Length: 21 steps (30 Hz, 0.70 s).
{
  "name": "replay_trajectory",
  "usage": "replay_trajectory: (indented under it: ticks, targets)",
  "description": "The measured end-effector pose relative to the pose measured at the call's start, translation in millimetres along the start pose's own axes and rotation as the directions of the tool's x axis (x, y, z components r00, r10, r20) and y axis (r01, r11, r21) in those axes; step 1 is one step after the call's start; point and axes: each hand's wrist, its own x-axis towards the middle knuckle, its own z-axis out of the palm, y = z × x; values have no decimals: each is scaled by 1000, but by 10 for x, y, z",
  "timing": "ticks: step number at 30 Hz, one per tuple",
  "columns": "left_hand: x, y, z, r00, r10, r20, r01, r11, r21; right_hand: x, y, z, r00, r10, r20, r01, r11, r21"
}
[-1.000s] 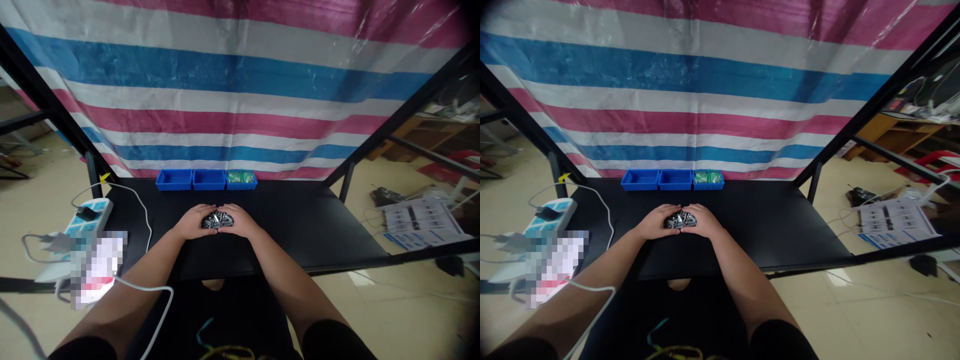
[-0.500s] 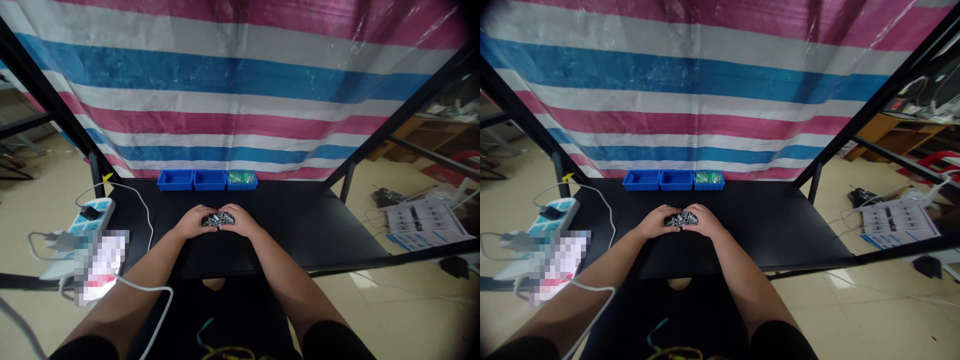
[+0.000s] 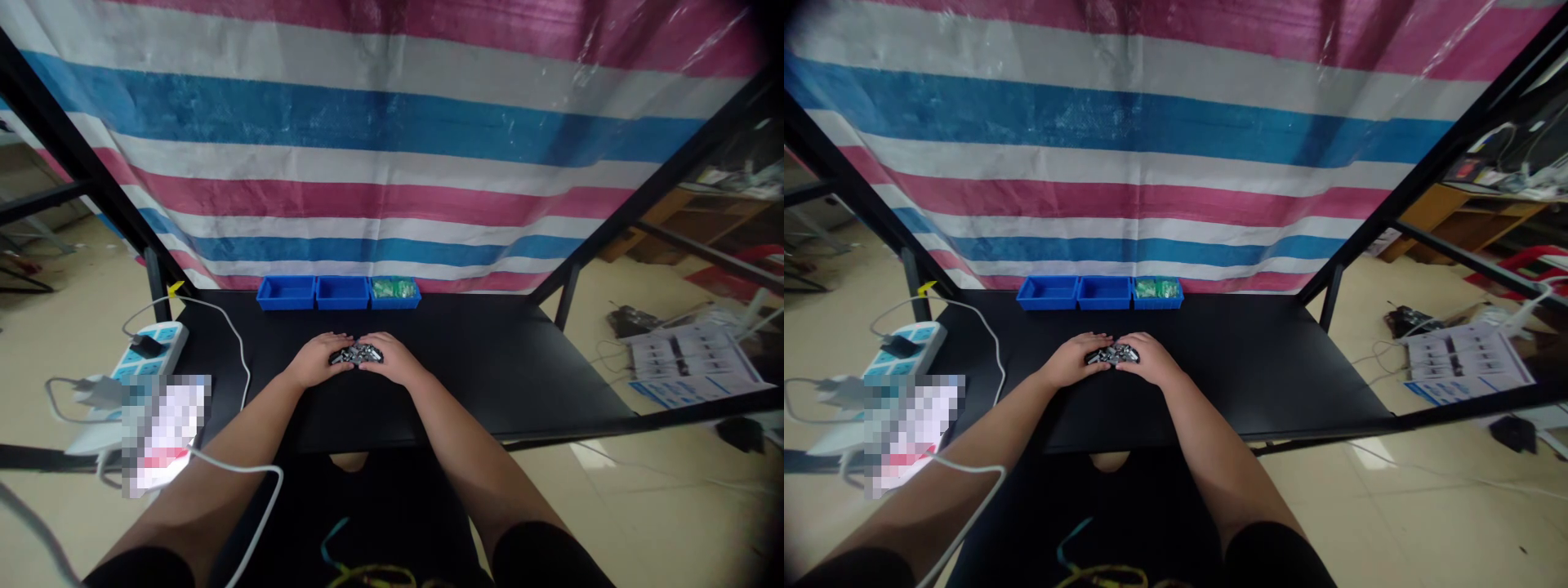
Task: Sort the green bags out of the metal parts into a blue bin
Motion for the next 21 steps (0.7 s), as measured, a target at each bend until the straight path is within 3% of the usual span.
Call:
replay_trajectory:
  ticks: [7, 16, 21]
  targets:
    - [-12, -32, 10, 999, 18, -40, -19, 999, -29, -16, 14, 10, 1000, 7, -21, -7, 1000, 14]
    - [-51, -11, -68, 998, -46, -41, 46, 999, 7, -39, -11, -35, 999, 30, -34, -29, 999, 23]
    - [-102, -47, -91, 996, -87, 9, 87, 996, 14, -56, -18, -60, 999, 38, -30, -39, 999, -24]
